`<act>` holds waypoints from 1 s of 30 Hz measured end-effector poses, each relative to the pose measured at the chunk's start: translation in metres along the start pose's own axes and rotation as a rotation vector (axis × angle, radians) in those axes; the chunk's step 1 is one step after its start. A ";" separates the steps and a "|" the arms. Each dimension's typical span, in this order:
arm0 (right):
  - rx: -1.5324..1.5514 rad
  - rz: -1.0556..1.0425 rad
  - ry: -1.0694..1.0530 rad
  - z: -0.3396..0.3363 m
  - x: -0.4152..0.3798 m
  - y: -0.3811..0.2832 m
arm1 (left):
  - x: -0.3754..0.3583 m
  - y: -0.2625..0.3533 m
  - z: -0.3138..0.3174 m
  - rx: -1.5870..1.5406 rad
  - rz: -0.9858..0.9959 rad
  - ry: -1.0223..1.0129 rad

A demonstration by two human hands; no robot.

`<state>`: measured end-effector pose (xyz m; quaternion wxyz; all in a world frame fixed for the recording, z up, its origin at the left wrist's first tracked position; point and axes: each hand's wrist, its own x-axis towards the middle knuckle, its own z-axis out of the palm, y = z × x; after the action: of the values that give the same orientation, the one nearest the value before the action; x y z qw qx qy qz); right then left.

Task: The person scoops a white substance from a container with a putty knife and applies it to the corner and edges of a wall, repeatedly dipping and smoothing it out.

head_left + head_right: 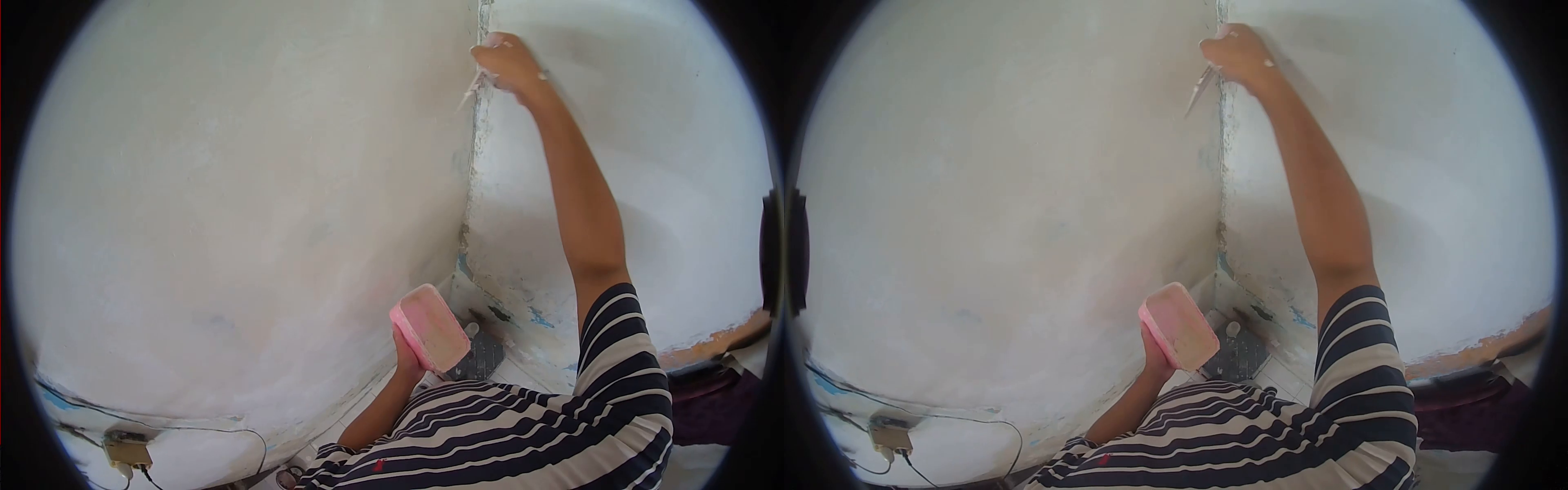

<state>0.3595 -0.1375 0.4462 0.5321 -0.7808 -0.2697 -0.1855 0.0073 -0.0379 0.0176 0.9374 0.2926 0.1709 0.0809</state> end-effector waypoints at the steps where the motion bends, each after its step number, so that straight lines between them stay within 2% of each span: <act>1: -0.031 -0.019 0.050 0.011 -0.001 0.004 | 0.000 0.001 0.005 -0.023 -0.021 -0.017; 2: -0.030 -0.020 0.047 0.020 0.002 0.005 | 0.001 0.002 0.011 -0.045 -0.041 -0.036; 4: 0.099 -0.027 0.242 0.037 0.002 -0.003 | 0.005 0.001 0.021 -0.042 -0.030 -0.014; 5: 0.103 -0.026 0.241 0.031 0.003 -0.005 | 0.006 0.001 0.025 -0.040 -0.024 0.006; 7: 0.336 -0.059 0.163 0.005 0.007 -0.010 | 0.007 -0.001 0.032 -0.040 -0.003 0.007; 8: 0.336 -0.060 0.158 -0.009 0.005 -0.012 | 0.007 -0.002 0.035 -0.044 0.018 0.003; 10: 0.100 0.002 0.000 -0.031 -0.011 -0.017 | 0.010 -0.005 0.033 -0.061 0.018 -0.020; 12: 0.008 0.026 0.009 -0.012 -0.019 -0.015 | 0.011 -0.008 0.036 -0.084 0.018 -0.040; 14: -0.014 -0.042 0.123 0.020 -0.018 0.008 | 0.009 -0.006 0.046 -0.052 -0.022 0.006; 16: -0.014 -0.015 0.182 0.041 -0.007 0.011 | 0.013 -0.012 0.045 -0.053 -0.010 0.005; 18: 0.450 0.039 0.184 0.038 -0.006 -0.006 | 0.020 -0.014 0.045 -0.048 0.007 0.006; 19: 0.721 -0.009 0.041 0.020 -0.012 -0.011 | 0.021 -0.016 0.044 -0.040 0.016 0.032; 24: 0.560 -0.071 -0.046 -0.026 -0.019 -0.004 | 0.022 -0.020 0.047 -0.076 0.050 0.025; 26: 0.309 0.062 -0.164 -0.013 -0.026 0.010 | 0.023 -0.022 0.049 -0.079 0.045 0.016; 28: 0.262 0.123 -0.120 0.017 -0.029 0.017 | 0.025 -0.024 0.051 -0.066 0.043 0.012; 30: 0.160 0.012 0.143 0.039 -0.025 0.016 | 0.026 -0.023 0.053 -0.046 0.046 0.005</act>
<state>0.3504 -0.1110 0.4057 0.6116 -0.7222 -0.2404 -0.2157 0.0520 -0.0784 0.0383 0.9413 0.2745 0.1646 0.1073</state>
